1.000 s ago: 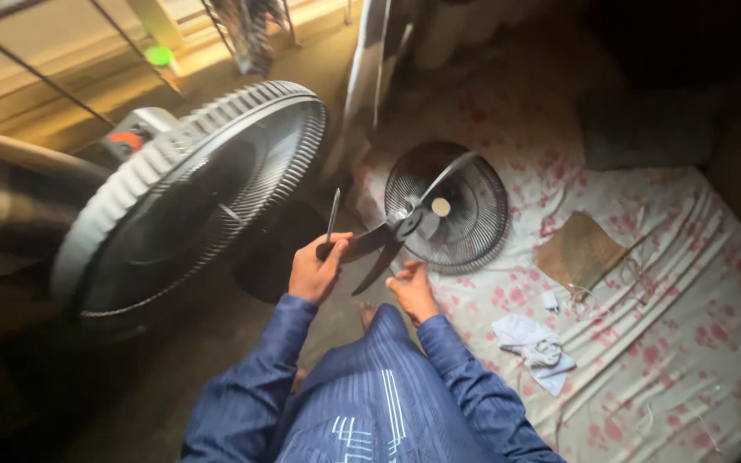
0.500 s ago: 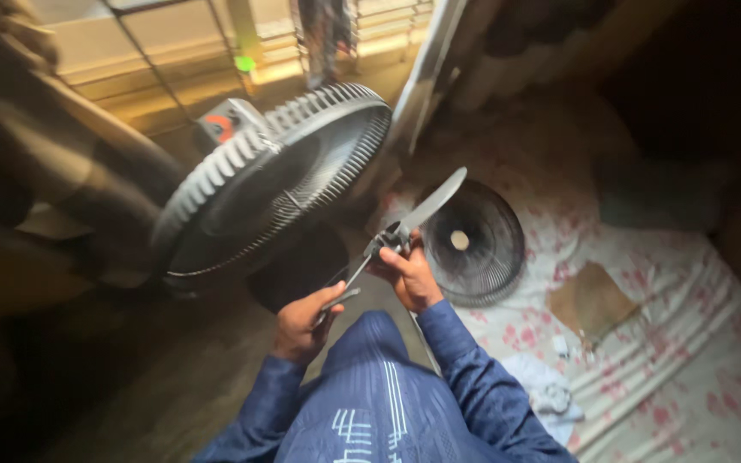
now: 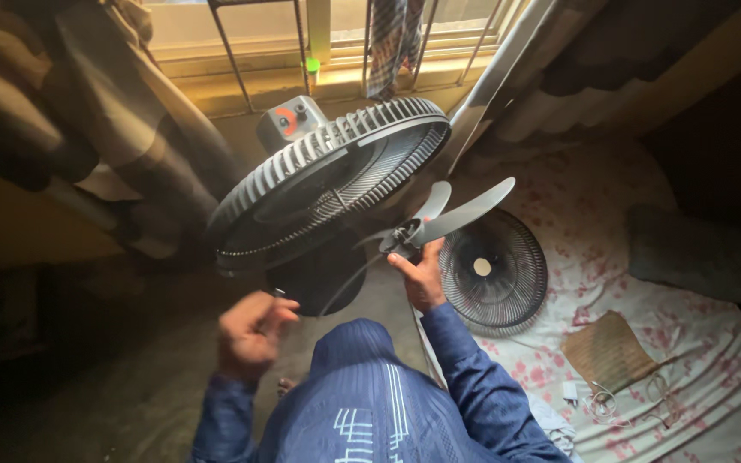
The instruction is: The person kneels on the floor servicing a pedestal fan with a red-handled screwdriver. They unscrew and remove the front grille, handle the blade and rear guard, then reattach the grille and tighten the screws, working on the fan placed near a window.
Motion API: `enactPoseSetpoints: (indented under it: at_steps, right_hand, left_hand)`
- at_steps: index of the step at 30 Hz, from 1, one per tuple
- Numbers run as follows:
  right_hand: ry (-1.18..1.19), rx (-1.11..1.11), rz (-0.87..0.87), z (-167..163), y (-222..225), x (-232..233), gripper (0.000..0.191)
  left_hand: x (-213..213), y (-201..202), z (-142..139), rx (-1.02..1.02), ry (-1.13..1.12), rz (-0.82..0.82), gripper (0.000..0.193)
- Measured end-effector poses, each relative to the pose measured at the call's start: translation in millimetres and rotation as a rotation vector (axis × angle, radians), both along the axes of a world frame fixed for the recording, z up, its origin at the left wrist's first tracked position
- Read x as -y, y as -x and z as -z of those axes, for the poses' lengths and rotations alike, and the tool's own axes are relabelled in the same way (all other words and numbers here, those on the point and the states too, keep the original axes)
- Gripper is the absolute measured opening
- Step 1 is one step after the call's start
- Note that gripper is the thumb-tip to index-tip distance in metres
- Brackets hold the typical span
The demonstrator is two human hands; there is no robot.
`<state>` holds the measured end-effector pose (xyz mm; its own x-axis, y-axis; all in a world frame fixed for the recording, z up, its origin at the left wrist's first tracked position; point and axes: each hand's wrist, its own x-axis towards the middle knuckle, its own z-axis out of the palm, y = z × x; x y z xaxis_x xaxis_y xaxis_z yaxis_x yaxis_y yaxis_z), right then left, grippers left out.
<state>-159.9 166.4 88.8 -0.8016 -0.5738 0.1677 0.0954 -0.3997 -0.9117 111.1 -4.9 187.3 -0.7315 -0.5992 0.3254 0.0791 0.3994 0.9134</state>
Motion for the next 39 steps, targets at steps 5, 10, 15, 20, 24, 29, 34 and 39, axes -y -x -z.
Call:
enactPoseSetpoints:
  at_steps: [5, 10, 15, 20, 24, 29, 34, 39]
  right_hand:
    - [-0.161, -0.207, 0.020, 8, -6, 15, 0.098]
    - [-0.302, -0.352, 0.094, 14, -17, 26, 0.099]
    - [-0.260, -0.322, 0.068, 7, -17, 30, 0.098]
    - [-0.154, -0.339, 0.072, -7, -25, 28, 0.089]
    - [-0.147, -0.416, 0.137, -9, -31, 26, 0.091]
    - [-0.060, -0.184, -0.010, -1, -33, 27, 0.097]
    - [-0.072, -0.103, -0.064, 8, -34, 28, 0.086]
    - [-0.356, -0.350, 0.112, 23, -32, 33, 0.073]
  left_hand:
    - [23, 2, -62, -0.029, 0.042, -0.283, 0.025]
    - [49, 22, -118, 0.049, 0.183, -0.403, 0.035]
    - [70, 47, -152, 0.063, 0.418, -0.380, 0.052]
    - [70, 65, -166, 0.067, 0.387, -0.301, 0.047]
    - [59, 71, -166, 0.044, 0.404, -0.271, 0.041]
    - [67, 84, -162, 0.016, 0.510, -0.292, 0.042]
    - [86, 99, -149, 0.000, 0.679, -0.295, 0.059]
    - [99, 118, -133, 0.019, 0.840, -0.291, 0.067]
